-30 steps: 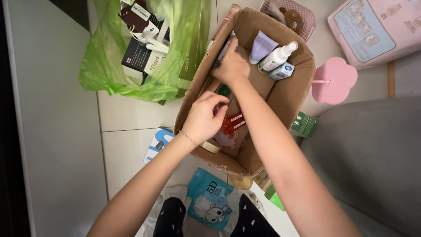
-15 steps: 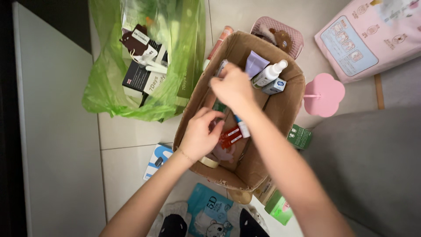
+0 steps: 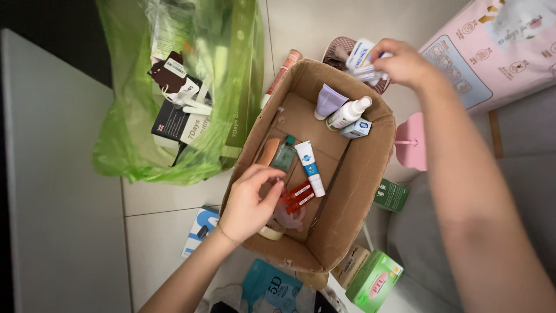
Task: The person sorts through a cardboard box of various household items, picking up and examining packets, a fan, and health products, then moves to a counter to organize a white tray containing bottles and containers.
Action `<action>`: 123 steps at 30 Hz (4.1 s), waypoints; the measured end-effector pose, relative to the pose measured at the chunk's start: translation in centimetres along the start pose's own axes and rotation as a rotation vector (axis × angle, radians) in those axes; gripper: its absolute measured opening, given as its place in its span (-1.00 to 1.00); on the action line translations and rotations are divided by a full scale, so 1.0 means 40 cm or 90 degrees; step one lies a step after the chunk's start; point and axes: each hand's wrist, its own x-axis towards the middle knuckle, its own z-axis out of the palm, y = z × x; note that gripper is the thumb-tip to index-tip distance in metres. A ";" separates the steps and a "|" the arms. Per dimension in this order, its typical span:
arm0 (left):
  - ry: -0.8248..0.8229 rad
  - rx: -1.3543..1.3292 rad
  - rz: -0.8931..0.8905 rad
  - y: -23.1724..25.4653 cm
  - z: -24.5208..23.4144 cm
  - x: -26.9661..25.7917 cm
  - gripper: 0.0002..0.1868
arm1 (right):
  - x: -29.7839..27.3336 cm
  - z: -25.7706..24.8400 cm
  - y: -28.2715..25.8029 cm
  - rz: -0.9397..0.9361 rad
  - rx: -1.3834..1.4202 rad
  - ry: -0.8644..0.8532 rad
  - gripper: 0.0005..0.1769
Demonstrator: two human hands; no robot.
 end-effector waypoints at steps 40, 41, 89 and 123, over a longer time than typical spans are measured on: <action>-0.490 0.344 -0.049 0.010 0.006 -0.068 -0.54 | -0.062 0.103 0.072 0.036 -0.161 0.104 -0.76; -0.477 0.343 -0.053 0.004 0.005 -0.071 -0.55 | -0.074 0.094 0.050 0.092 -0.022 0.158 -0.84; -0.334 0.306 0.112 -0.063 0.013 -0.118 -0.48 | 0.170 0.322 -0.427 -0.316 0.366 0.255 -0.37; 0.145 0.252 0.201 -0.028 0.135 0.413 -0.48 | -0.641 0.349 -0.177 0.247 0.913 -0.021 -0.64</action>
